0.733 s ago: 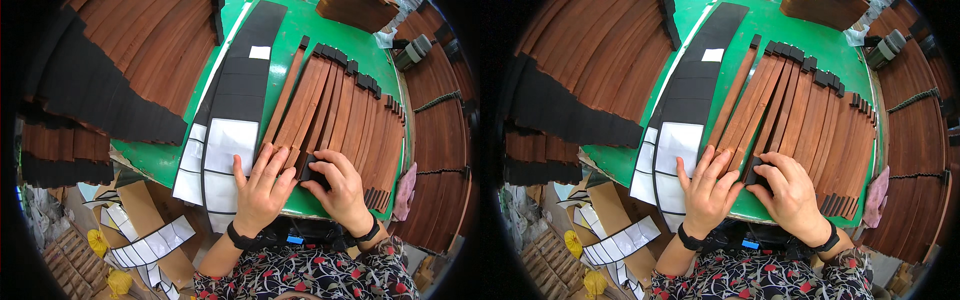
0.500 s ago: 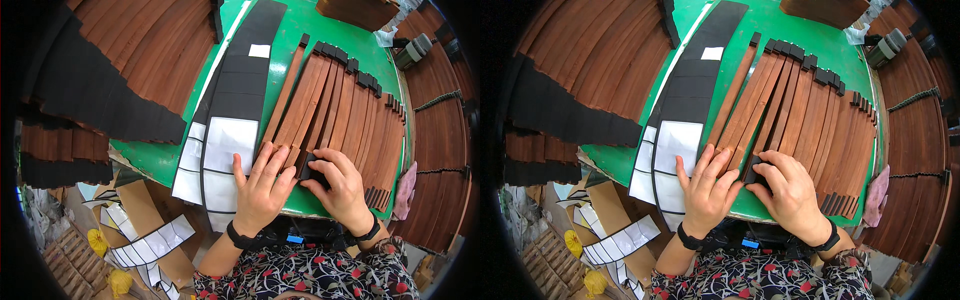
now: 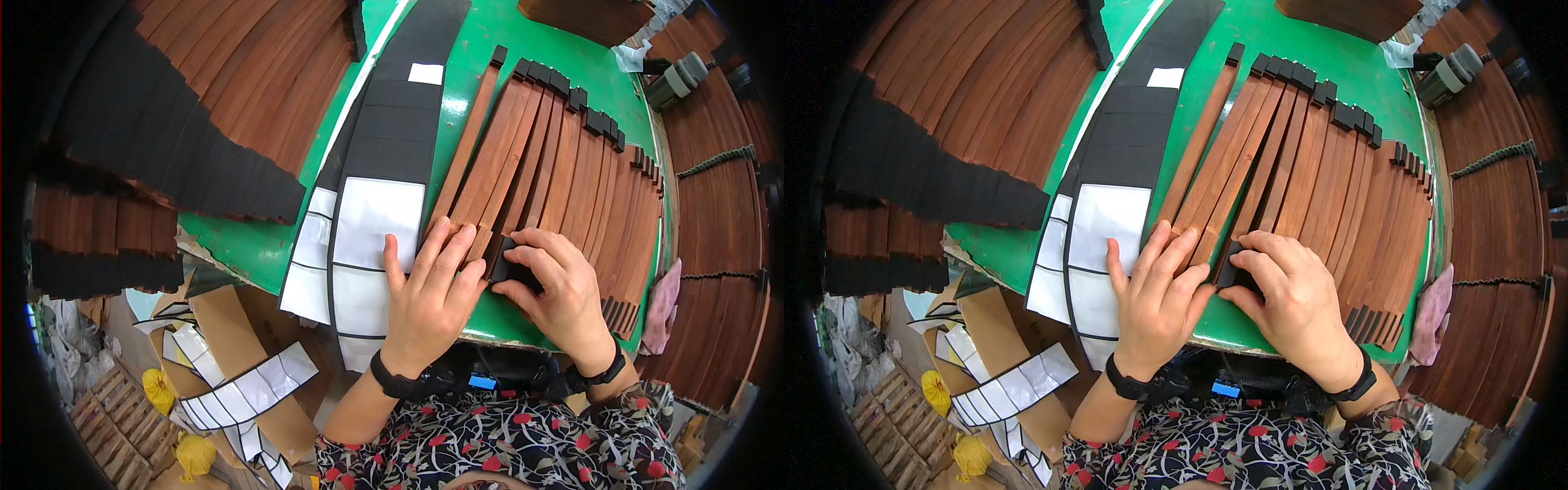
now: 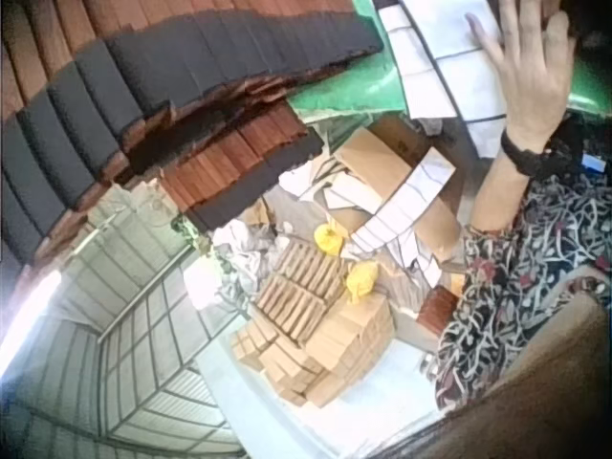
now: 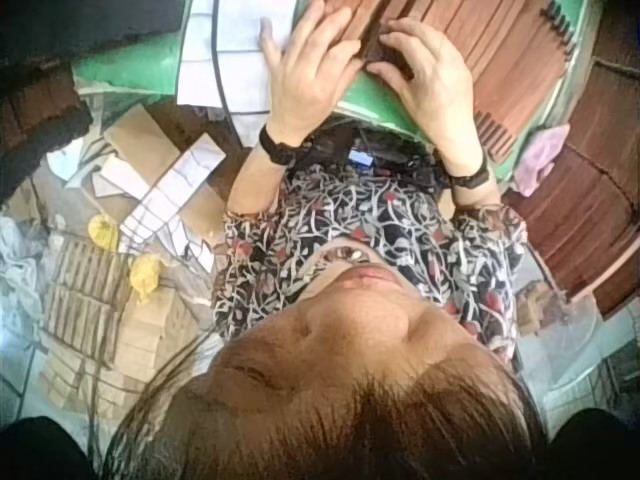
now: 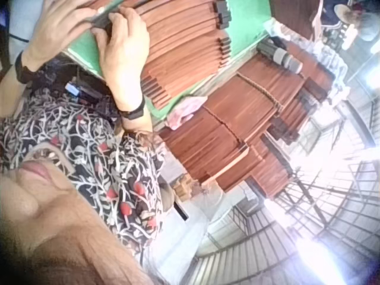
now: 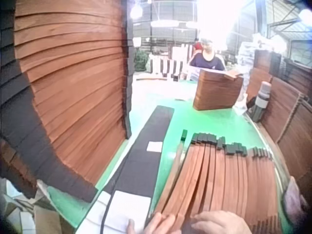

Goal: Applying black adhesive or foam strips to the ends of small wooden slats and organizing them on a work surface.

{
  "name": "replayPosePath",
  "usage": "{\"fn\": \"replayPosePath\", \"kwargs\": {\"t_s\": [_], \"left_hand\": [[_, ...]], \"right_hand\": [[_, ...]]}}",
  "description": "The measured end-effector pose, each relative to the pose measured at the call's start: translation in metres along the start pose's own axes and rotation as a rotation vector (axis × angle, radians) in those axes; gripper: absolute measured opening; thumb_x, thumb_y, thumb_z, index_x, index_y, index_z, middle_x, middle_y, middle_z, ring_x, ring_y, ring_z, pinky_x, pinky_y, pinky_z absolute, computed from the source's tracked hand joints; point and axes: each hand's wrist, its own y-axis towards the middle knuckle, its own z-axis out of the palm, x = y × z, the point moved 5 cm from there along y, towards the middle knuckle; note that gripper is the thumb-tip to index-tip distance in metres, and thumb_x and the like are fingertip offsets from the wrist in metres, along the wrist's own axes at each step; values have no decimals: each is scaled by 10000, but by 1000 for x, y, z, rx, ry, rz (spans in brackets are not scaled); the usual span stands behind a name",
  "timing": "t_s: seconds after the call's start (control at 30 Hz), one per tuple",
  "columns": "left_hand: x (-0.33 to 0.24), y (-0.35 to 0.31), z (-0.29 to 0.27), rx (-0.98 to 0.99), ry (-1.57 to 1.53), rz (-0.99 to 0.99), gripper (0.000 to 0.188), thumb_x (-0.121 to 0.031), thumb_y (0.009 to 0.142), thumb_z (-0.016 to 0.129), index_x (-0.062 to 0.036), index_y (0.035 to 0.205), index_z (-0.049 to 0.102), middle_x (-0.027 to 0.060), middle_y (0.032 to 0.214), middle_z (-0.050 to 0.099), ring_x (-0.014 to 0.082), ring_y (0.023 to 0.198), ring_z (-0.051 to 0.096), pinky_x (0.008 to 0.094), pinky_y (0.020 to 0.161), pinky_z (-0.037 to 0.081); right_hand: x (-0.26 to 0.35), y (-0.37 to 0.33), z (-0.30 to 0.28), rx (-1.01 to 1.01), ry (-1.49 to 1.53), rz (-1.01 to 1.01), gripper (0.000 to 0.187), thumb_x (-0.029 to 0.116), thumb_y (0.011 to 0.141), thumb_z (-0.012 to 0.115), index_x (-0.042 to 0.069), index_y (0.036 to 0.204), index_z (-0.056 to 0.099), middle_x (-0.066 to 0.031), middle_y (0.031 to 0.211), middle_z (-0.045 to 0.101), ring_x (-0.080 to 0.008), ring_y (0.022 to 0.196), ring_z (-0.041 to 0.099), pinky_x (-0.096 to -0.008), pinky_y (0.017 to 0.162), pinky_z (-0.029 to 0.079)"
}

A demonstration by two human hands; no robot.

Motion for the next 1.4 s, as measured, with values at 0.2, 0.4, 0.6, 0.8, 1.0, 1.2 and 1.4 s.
{"fn": "replayPosePath", "kwargs": {"t_s": [0.2, 0.4, 0.6, 0.8, 1.0, 1.2, 1.4], "left_hand": [[0, 0, 2, -9, 2, -1, 319, -133, 771, 807, -129, 1048, 650, 68, 1388, 592, 310, 1353, 504, 678, 1159, 118], [1, 0, 2, -12, 16, 7, 329, -143, 767, 810, -136, 1052, 646, 63, 1386, 591, 306, 1352, 505, 682, 1155, 130], [0, -1, 2, -10, 22, 14, 338, -156, 773, 810, -140, 1066, 642, 62, 1394, 583, 309, 1353, 500, 688, 1154, 131], [-1, -2, 2, 2, 35, 16, 324, -167, 787, 802, -140, 1068, 644, 66, 1399, 576, 312, 1359, 492, 687, 1157, 127], [-1, -1, 2, 15, 49, 8, 309, -170, 790, 798, -144, 1059, 649, 69, 1391, 583, 312, 1357, 494, 679, 1163, 117], [0, 0, 3, 7, 47, 19, 306, -147, 784, 794, -141, 1054, 649, 74, 1380, 590, 307, 1358, 494, 673, 1163, 123], [0, 2, -1, 21, 28, 20, 358, -143, 780, 791, -126, 1104, 640, 81, 1386, 574, 315, 1363, 486, 680, 1159, 130]], "right_hand": [[-1, 4, -1, 22, -12, 8, 399, 140, 655, 844, 21, 984, 652, -116, 1067, 654, -308, 974, 651, -410, 787, 531], [4, 9, -1, 53, -62, -10, 390, 156, 657, 840, 32, 972, 645, -105, 1060, 650, -302, 948, 647, -412, 773, 524], [-2, -2, 2, 16, 7, 12, 462, 187, 648, 860, 26, 1035, 664, -129, 1114, 643, -324, 1007, 641, -418, 842, 521], [0, -15, 2, -48, 27, -3, 531, 197, 654, 879, 29, 1120, 690, -170, 1214, 627, -359, 1074, 632, -437, 895, 518], [-4, -14, 1, -73, 89, -2, 460, 155, 688, 859, 16, 1096, 698, -161, 1217, 635, -347, 1085, 636, -427, 899, 524], [0, -5, 3, -54, -1, -69, 395, 131, 716, 823, 12, 1072, 700, -129, 1169, 647, -315, 1037, 644, -406, 841, 522], [2, -4, 6, -25, -44, -73, 367, 154, 725, 818, 21, 1044, 695, -122, 1176, 633, -299, 1052, 628, -399, 830, 503]]}}
